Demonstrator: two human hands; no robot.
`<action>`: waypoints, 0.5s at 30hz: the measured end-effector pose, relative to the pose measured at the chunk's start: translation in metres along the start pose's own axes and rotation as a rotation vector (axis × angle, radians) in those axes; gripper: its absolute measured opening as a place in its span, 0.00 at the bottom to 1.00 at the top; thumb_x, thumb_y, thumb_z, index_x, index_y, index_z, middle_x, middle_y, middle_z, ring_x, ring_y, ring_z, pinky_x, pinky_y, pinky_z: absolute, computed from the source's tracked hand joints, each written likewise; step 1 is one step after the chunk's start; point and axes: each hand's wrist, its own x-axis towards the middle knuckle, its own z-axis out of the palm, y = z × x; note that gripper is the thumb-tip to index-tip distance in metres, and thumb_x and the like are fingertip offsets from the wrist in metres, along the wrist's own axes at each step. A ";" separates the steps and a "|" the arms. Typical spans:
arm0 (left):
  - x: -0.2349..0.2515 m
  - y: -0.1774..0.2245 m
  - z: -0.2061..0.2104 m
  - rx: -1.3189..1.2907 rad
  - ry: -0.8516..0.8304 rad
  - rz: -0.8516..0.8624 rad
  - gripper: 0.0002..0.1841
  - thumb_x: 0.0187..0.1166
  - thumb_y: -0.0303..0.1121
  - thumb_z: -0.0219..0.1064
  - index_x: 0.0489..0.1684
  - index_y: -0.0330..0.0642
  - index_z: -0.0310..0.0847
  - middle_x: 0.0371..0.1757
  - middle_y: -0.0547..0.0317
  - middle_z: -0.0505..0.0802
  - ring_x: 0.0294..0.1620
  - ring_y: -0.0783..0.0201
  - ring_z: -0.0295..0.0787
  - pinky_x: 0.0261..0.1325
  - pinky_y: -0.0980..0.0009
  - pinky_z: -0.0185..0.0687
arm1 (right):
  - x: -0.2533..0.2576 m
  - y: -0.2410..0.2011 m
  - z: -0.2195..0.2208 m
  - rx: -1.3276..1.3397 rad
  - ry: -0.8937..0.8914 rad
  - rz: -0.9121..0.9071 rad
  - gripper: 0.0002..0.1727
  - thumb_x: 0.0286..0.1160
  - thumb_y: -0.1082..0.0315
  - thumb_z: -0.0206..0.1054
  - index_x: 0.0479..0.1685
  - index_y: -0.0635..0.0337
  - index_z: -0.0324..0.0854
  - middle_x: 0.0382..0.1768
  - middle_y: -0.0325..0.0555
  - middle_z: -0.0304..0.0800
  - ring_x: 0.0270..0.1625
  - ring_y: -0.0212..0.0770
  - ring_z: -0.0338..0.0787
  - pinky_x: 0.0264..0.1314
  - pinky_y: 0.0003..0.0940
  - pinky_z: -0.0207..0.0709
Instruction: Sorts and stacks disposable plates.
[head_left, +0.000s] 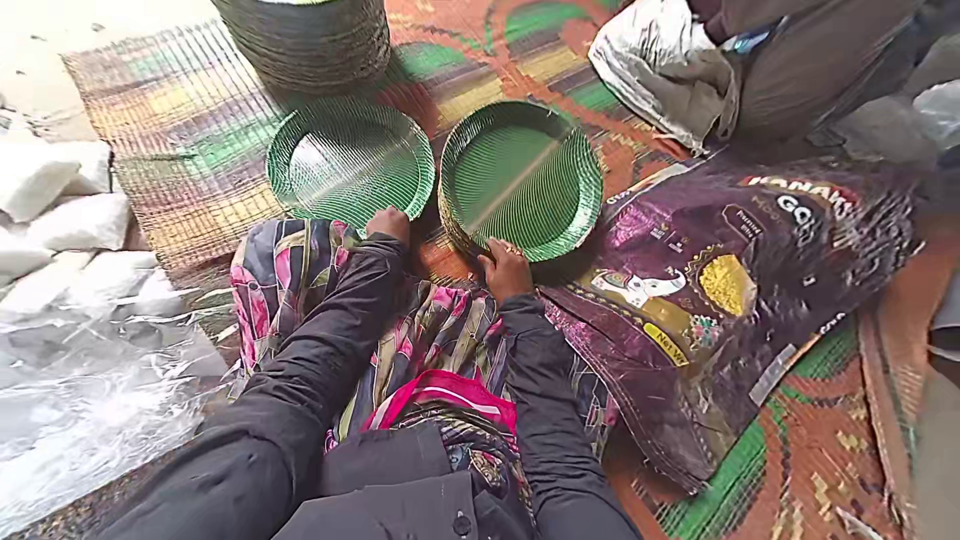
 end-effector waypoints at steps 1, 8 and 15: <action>-0.001 -0.001 -0.001 -0.019 0.011 -0.013 0.14 0.82 0.21 0.61 0.61 0.21 0.83 0.72 0.25 0.83 0.75 0.27 0.79 0.66 0.28 0.79 | -0.002 0.002 0.002 -0.018 0.030 -0.025 0.23 0.84 0.64 0.66 0.74 0.67 0.81 0.75 0.61 0.84 0.82 0.64 0.78 0.87 0.65 0.60; 0.001 -0.017 -0.011 -0.160 -0.011 -0.163 0.18 0.85 0.34 0.64 0.62 0.28 0.85 0.71 0.32 0.87 0.76 0.34 0.82 0.72 0.33 0.77 | -0.012 -0.006 -0.017 -0.023 0.076 0.006 0.21 0.85 0.63 0.64 0.70 0.67 0.84 0.73 0.63 0.85 0.79 0.62 0.80 0.86 0.59 0.64; 0.005 -0.023 -0.013 -0.192 -0.049 -0.160 0.18 0.84 0.36 0.66 0.61 0.31 0.87 0.71 0.33 0.88 0.77 0.37 0.82 0.74 0.34 0.76 | -0.017 -0.006 -0.027 -0.018 0.079 0.016 0.20 0.87 0.62 0.62 0.64 0.67 0.88 0.68 0.61 0.90 0.76 0.61 0.84 0.86 0.56 0.65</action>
